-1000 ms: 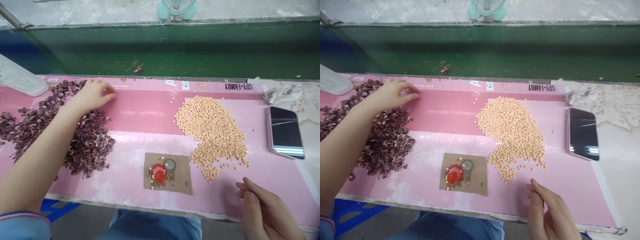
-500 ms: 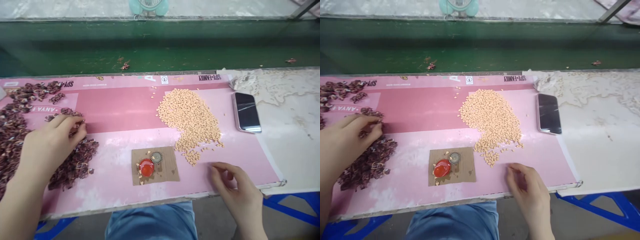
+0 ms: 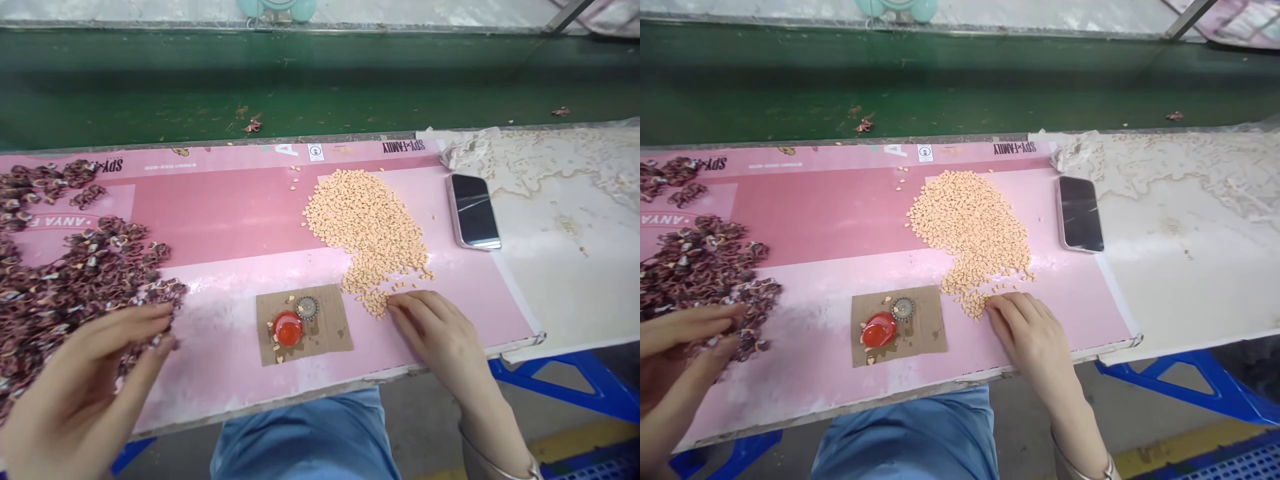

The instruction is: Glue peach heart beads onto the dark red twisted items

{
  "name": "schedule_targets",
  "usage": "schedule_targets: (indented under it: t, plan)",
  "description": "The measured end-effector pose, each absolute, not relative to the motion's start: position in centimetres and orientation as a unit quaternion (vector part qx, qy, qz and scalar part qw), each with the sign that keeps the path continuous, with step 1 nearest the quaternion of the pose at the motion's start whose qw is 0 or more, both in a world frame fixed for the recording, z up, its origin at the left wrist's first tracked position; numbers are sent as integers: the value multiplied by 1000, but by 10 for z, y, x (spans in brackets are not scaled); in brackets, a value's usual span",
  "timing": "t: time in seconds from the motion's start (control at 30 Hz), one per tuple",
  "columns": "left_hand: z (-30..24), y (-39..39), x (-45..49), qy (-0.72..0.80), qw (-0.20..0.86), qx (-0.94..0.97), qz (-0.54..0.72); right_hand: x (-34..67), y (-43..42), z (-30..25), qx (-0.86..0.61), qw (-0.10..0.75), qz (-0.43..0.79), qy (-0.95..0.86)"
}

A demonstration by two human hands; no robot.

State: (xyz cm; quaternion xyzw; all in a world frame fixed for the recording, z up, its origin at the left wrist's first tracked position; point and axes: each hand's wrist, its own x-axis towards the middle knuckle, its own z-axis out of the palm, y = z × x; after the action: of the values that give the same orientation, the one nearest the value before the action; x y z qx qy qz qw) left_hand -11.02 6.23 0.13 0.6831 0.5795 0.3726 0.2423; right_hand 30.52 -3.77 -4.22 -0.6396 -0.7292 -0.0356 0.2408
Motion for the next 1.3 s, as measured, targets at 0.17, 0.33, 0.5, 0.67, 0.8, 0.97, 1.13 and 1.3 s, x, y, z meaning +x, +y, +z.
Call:
schedule_targets:
  t: [0.17,0.33,0.5,0.67,0.8,0.97,1.13,1.3]
  plan:
    - [15,4,-57,610,352,611,362,299,-27,-30,-636,246,-2,-731]
    - [21,-3,-16,409,563,650,305,238,-24,7,-517,381,123,-757]
    - [12,-1,-6,353,661,587,306,190,-24,22,-410,426,188,-784]
    - [6,-6,-4,369,671,523,374,191,-23,14,-412,420,215,-779]
    - [4,-5,-4,382,584,582,417,189,-24,11,-433,445,198,-759]
    - [2,-6,-9,409,419,697,413,181,-26,7,-474,397,97,-780]
    - [0,-9,-13,424,307,761,384,180,-23,5,-488,372,75,-786]
    - [-2,-8,-23,443,273,773,363,190,-8,4,-524,352,34,-775]
